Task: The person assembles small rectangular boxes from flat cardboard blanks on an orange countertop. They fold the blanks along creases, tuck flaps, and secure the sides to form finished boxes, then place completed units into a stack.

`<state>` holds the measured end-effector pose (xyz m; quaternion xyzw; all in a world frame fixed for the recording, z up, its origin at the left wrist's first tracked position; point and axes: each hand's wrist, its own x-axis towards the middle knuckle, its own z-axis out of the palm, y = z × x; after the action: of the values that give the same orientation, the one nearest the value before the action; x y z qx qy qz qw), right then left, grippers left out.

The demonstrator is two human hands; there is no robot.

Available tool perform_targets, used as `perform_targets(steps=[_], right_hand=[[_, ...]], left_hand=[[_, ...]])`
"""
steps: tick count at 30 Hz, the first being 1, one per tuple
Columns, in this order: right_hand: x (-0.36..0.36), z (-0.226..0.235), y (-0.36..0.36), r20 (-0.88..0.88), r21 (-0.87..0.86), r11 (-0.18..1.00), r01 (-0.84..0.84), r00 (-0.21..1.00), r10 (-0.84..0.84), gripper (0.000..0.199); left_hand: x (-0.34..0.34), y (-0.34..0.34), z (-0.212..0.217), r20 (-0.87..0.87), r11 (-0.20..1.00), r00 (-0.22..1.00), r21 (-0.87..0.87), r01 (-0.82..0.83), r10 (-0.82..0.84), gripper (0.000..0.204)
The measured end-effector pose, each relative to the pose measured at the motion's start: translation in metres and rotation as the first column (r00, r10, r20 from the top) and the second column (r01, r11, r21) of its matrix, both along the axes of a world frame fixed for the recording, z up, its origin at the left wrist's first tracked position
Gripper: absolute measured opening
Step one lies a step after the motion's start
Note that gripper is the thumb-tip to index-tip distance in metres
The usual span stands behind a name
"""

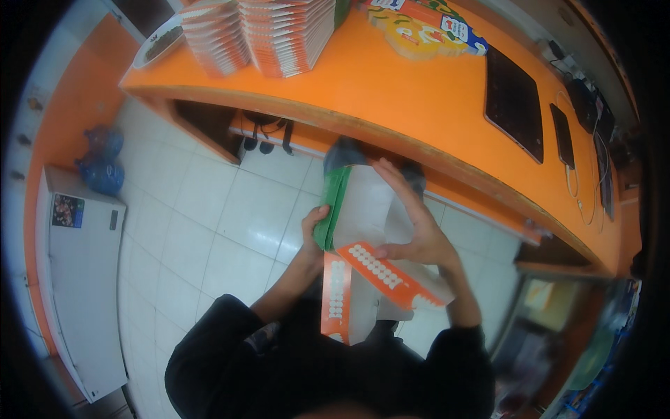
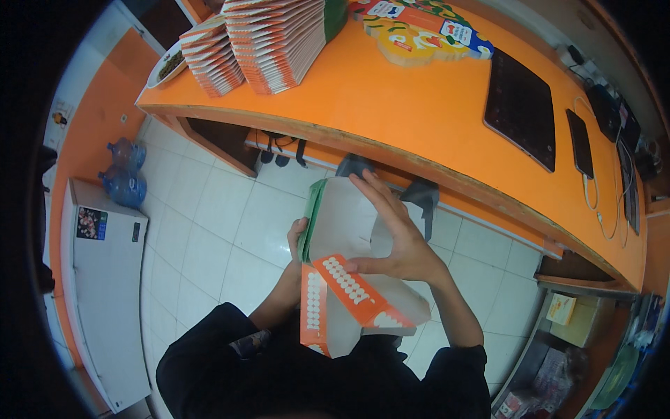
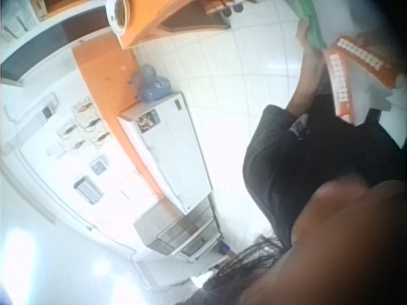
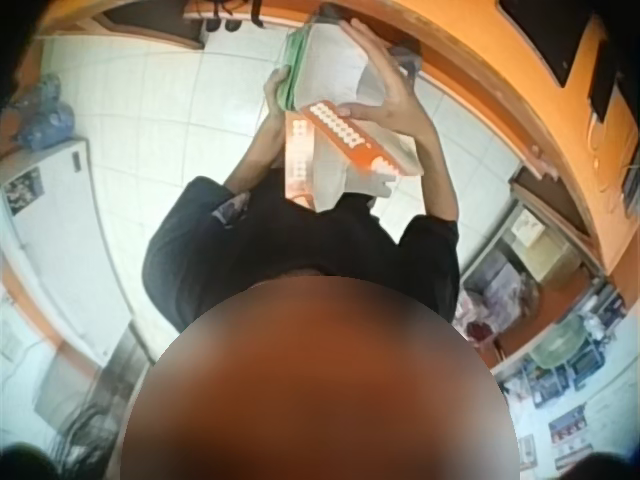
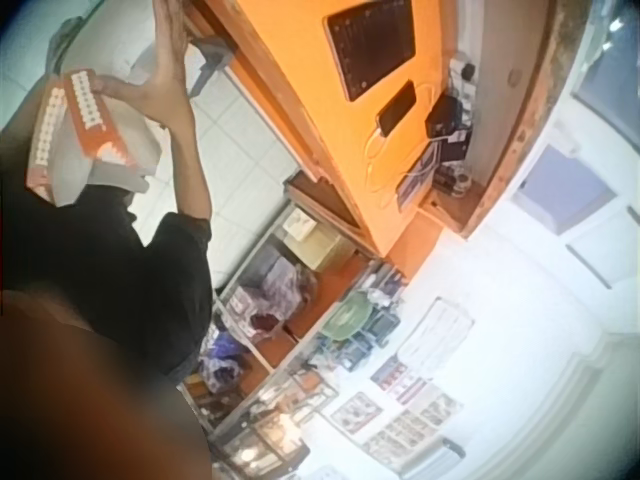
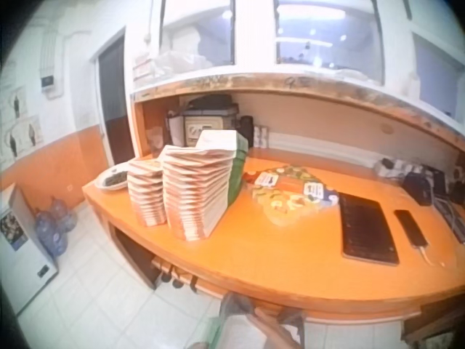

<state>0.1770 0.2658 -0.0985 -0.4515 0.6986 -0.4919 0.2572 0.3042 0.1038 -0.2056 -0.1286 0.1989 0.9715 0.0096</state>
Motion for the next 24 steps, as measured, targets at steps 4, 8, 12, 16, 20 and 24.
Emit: perform_targets(steps=[4,8,12,16,20,24], right_hand=[[0.007,-0.017,-0.005,-0.021,0.005,0.999,-0.047,0.999,0.047,0.132],[0.021,-0.040,-0.012,-0.055,-0.062,0.998,0.002,0.998,-0.006,0.141],[0.032,-0.060,-0.016,-0.078,-0.101,0.994,0.037,0.996,-0.045,0.139],[0.037,-0.069,-0.017,-0.147,-0.120,0.990,0.071,0.985,-0.089,0.130],[0.038,-0.071,-0.017,-0.177,-0.096,0.993,0.071,0.980,-0.087,0.125],[0.039,-0.070,-0.017,-0.213,-0.078,0.995,0.064,0.974,-0.079,0.123]], left_hand=[[-0.002,0.002,0.017,-0.036,0.998,0.999,0.070,0.003,0.000,0.068],[-0.003,0.003,0.028,-0.040,0.999,0.998,0.026,0.043,-0.042,0.065],[0.000,0.007,0.027,0.049,1.000,0.999,-0.005,0.018,-0.017,0.064],[0.003,0.005,0.016,0.107,0.992,0.993,-0.104,0.069,-0.058,0.072],[0.007,-0.009,0.000,0.029,0.979,0.979,-0.027,0.203,-0.203,0.069],[0.012,-0.015,-0.012,0.009,0.966,0.969,-0.082,0.247,-0.247,0.072]])
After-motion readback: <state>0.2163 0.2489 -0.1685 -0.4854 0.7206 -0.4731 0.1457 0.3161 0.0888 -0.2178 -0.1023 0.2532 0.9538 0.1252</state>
